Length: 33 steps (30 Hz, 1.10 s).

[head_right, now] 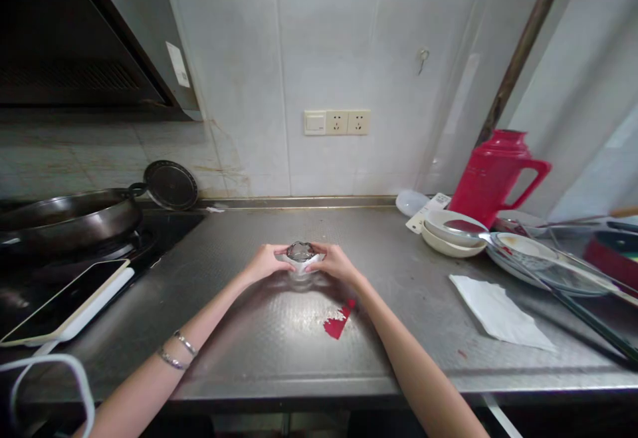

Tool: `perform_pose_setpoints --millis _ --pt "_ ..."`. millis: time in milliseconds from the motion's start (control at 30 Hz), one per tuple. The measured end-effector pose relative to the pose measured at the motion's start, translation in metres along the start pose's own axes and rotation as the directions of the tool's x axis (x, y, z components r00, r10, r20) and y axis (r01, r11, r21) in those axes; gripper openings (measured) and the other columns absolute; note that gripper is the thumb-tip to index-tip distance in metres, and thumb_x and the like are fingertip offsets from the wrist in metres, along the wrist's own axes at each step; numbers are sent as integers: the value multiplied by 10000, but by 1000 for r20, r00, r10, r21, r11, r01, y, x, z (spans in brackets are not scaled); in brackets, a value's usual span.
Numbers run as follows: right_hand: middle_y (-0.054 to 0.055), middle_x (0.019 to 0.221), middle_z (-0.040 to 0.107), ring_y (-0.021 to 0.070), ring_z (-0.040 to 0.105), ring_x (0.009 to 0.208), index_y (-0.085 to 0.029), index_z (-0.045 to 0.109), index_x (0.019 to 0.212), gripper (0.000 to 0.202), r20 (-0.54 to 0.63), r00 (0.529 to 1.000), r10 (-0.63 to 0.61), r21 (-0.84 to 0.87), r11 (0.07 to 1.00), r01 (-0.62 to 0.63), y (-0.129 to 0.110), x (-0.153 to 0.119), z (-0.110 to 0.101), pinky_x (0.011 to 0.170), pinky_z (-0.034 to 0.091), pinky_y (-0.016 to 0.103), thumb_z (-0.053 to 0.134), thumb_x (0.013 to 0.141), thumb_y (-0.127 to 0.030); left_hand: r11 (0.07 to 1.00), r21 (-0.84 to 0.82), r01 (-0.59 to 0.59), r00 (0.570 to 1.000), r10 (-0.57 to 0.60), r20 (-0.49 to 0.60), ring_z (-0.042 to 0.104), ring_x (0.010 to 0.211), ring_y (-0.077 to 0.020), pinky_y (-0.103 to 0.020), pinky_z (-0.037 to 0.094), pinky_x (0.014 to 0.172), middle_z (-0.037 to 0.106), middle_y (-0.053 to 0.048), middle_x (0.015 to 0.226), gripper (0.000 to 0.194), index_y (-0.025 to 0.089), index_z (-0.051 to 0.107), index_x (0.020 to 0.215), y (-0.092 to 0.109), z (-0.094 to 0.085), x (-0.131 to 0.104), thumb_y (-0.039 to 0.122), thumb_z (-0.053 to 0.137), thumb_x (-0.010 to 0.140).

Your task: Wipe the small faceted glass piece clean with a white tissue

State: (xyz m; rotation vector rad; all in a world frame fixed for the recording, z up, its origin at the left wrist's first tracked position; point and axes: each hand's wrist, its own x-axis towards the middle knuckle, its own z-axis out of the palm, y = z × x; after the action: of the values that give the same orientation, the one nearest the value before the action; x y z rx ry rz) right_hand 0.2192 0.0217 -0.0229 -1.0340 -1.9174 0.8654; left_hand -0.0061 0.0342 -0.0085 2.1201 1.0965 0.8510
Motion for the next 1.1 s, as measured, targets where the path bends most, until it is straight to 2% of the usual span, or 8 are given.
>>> perform_pose_setpoints --millis 200,567,900,1100 --pt "110 1147 656 288 612 1048 -148 602 1181 719 -18 1000 26 3 1000 -26 10 -2 1 912 464 384 823 525 -341 1000 29 -6 1000 6 0 649 935 -223 -270 451 840 710 -19 1030 508 205 693 1054 -3 6 -3 323 774 566" --pt "111 1098 673 262 630 979 -142 610 1155 699 0 1000 26 -91 996 -26 5 -4 0 871 479 372 824 524 -353 999 42 17 1000 -18 9 641 937 -227 -269 450 822 703 -30 1052 529 200 680 1085 -5 11 -8 337 760 580" --pt "112 1110 666 267 619 1018 -154 605 1160 711 23 999 33 -42 999 -32 12 -4 2 892 470 380 829 512 -341 997 71 27 1000 -27 9 645 895 -217 -266 443 805 717 -16 1004 506 207 684 1070 -8 14 -10 349 743 589" --pt "95 1080 678 254 636 968 -167 606 1152 693 23 999 40 -72 997 -38 11 -6 2 873 479 380 825 519 -346 996 77 38 999 -40 28 646 894 -217 -260 442 782 723 -3 976 505 220 684 1063 -8 14 -11 344 749 578"
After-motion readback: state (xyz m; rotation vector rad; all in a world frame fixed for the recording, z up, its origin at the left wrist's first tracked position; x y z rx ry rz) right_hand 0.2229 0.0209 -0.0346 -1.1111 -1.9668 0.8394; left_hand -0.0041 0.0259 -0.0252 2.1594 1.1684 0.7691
